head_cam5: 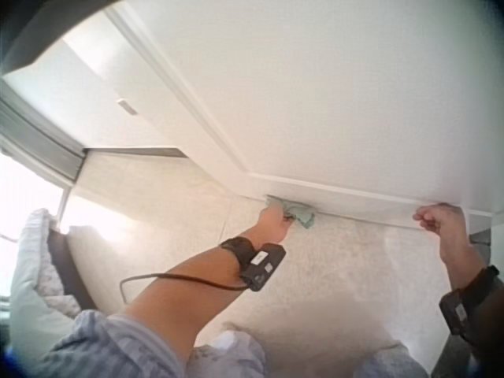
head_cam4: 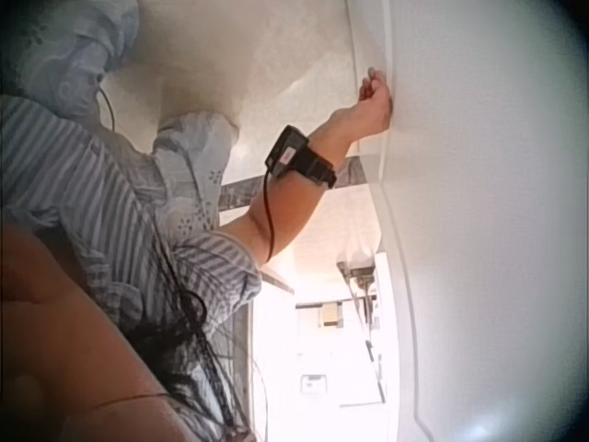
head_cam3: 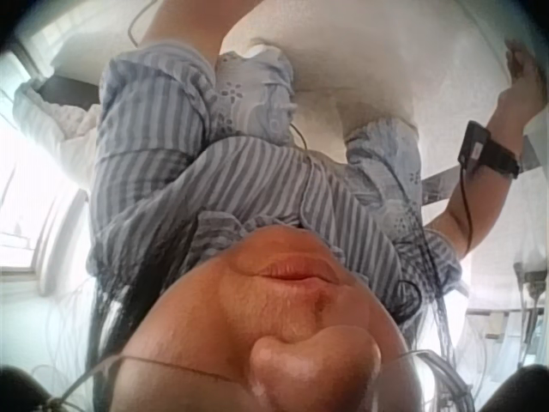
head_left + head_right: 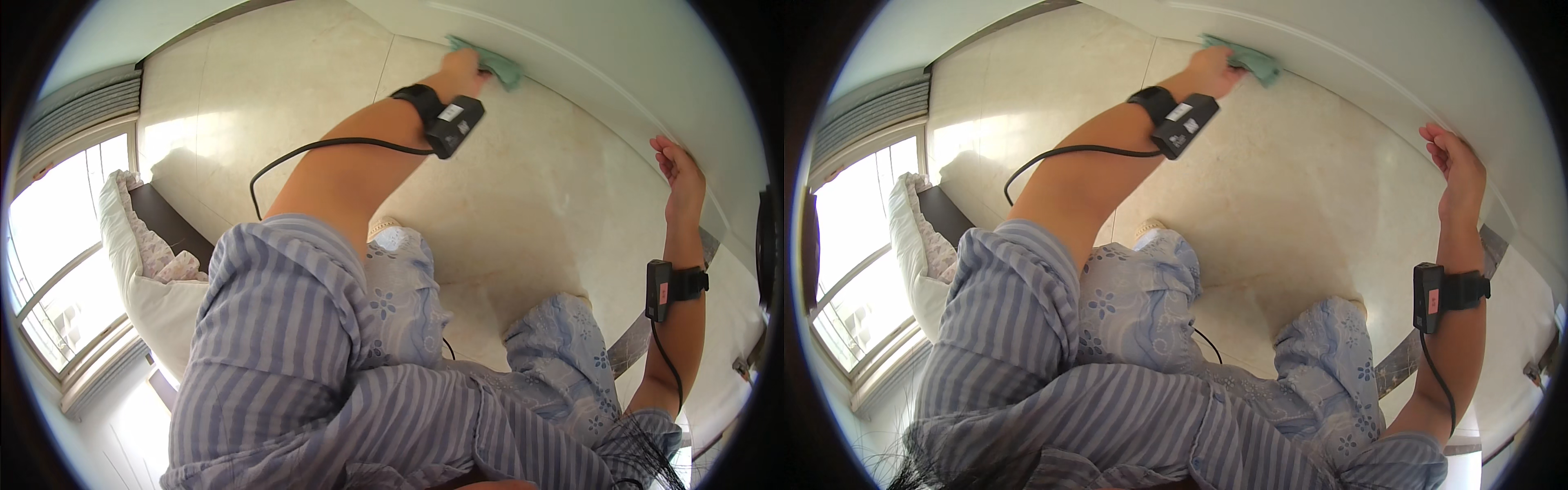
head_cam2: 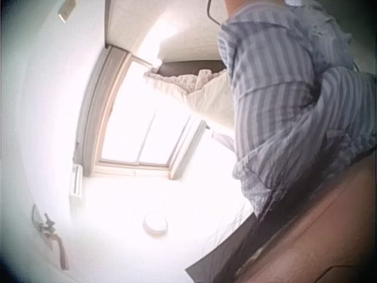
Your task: The person wipes a door with a cloth, covering the upper and lower surfaces.
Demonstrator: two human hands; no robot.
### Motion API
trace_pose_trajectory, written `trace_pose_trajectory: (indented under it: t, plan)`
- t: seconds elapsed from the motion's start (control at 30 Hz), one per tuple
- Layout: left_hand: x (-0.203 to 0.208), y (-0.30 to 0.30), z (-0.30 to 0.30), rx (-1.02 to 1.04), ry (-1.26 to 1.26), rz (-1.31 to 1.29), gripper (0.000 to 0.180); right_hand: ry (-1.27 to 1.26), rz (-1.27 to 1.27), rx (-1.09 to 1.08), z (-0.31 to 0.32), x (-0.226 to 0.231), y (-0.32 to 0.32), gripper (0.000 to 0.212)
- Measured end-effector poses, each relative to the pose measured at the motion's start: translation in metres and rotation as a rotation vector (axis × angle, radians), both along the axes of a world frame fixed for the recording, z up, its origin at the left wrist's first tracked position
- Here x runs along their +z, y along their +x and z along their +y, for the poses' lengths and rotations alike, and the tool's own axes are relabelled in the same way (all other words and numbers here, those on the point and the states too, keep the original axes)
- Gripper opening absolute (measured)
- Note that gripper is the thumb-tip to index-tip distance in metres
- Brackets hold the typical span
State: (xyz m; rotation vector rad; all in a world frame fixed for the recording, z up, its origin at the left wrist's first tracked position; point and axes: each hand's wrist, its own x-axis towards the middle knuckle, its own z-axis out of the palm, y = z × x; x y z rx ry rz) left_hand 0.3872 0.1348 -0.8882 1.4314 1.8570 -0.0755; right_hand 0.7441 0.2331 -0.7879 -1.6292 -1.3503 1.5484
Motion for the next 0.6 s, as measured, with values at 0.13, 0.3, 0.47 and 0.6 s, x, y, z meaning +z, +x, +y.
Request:
trace_pose_trajectory:
  t: [0.13, 0.3, 0.47, 0.6]
  plan:
    - [-0.101, -0.172, -0.051, 0.488, 0.377, -0.043, 0.033, 0.002, 0.087, 0.098, 0.005, -0.001, -0.048, 0.026]
    - [-0.114, -0.202, -0.046, 0.59, 0.318, 0.201, 0.03, 0.005, 0.046, 0.065, 0.003, 0.002, -0.032, 0.027]
    - [-0.146, -0.228, -0.049, 0.742, 0.678, 0.22, 0.022, 0.011, 0.093, 0.097, 0.005, 0.0, -0.043, 0.026]
    - [-0.147, -0.203, -0.044, 0.564, 0.697, 0.258, 0.025, 0.007, 0.09, 0.123, 0.005, -0.001, -0.053, 0.026]
